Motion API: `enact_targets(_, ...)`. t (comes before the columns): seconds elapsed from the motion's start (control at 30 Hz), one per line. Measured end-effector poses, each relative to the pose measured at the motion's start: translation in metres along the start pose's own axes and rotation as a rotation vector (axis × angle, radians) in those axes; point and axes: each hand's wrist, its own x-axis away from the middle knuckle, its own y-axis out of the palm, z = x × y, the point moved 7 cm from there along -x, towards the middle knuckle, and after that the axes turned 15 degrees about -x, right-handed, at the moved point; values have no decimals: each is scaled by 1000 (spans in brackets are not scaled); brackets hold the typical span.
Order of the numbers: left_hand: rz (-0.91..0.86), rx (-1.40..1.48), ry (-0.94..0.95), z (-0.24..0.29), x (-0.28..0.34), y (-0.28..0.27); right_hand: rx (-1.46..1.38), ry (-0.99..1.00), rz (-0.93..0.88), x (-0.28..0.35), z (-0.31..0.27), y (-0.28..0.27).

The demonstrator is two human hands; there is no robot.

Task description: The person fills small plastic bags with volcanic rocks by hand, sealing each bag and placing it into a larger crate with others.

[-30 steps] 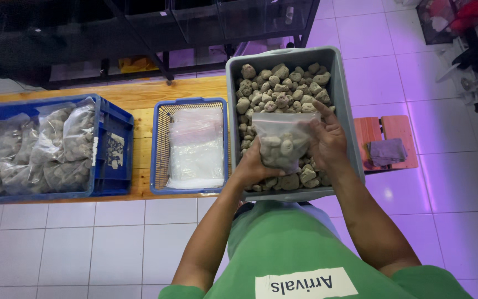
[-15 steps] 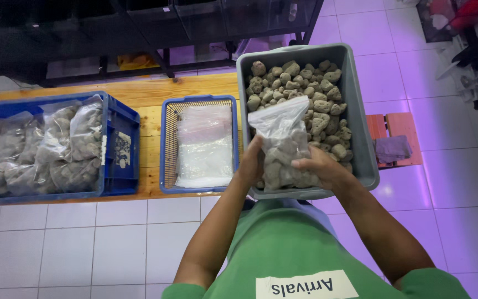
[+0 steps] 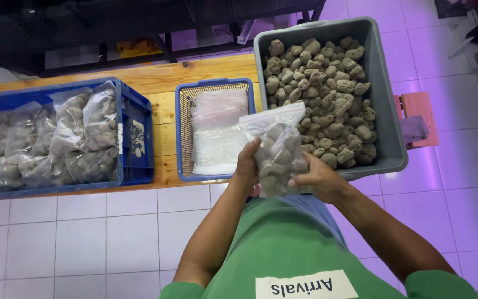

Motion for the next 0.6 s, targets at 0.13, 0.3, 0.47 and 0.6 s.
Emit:
enact_targets(0.13, -47, -59, 53, -11, -9, -20, -281, 66, 84, -15, 26, -28)
enact_targets(0.3, -149, -238, 105, 8, 9, -4, -229, 85, 79, -22, 41, -38)
enact_targets(0.47, -49, -408, 146, 27, 28, 0, -131, 92, 139, -18, 29, -10)
enact_targets(0.6, 101, -474, 203, 37, 41, -6, -52, 146, 77, -16, 22, 21)
